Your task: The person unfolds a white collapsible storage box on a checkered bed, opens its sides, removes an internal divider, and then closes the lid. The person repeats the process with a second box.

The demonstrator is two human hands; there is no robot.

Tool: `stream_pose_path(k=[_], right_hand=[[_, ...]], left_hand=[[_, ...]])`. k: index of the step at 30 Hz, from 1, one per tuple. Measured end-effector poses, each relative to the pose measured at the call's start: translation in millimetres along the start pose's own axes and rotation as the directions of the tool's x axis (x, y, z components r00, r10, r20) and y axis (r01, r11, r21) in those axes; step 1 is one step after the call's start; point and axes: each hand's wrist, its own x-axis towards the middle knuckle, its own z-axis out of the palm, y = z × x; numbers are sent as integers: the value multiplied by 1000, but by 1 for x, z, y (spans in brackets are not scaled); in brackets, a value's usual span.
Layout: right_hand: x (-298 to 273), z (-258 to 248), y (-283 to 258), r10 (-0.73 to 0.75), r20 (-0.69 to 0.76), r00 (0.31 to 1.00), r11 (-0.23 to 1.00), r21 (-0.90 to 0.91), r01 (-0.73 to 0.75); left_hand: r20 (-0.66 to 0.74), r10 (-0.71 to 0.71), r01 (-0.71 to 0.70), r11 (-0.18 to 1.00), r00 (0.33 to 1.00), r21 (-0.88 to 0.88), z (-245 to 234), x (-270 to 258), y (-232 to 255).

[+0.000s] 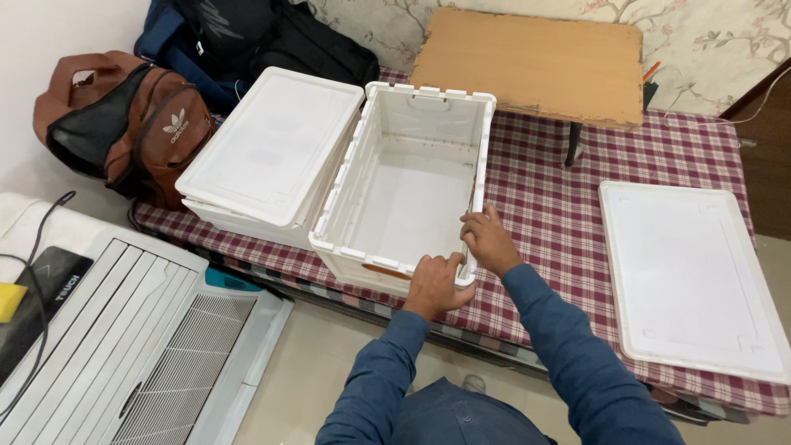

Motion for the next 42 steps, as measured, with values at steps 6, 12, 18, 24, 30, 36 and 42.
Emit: stream_pose_path(k=[6,12,18,24,30,36,42], right_hand=[[-4,4,-1,2,-86,996,998,60,3],[-11,3,-12,-13,-143,990,1000,13,15],[-13,0,-18,62,-209,976,997,68,-49],[-13,-1,-22,67,-233,970,996,78,-50],[-15,2,-28,95,-303,948,995,-8,-102],[-10,3,-31,197,-315,928,980,53,-189],[-12,9,-24,181,-318,931,981,128,-146]], left_hand=[[32,-8,8,1000,999,12,-1,4,2],[-15,21,-21,1000,1000,3,-5,-2,9],[-34,-9,7,998,999,-57,-8,-4,10],[-102,44,-49,998,994,-40,-10,-10,10],[-76,69,-70,998,995,-8,-6,-7,7],[-12,64,-63,996,998,71,-5,-5,5],[-43,56,-54,996,997,66,-6,-2,5]])
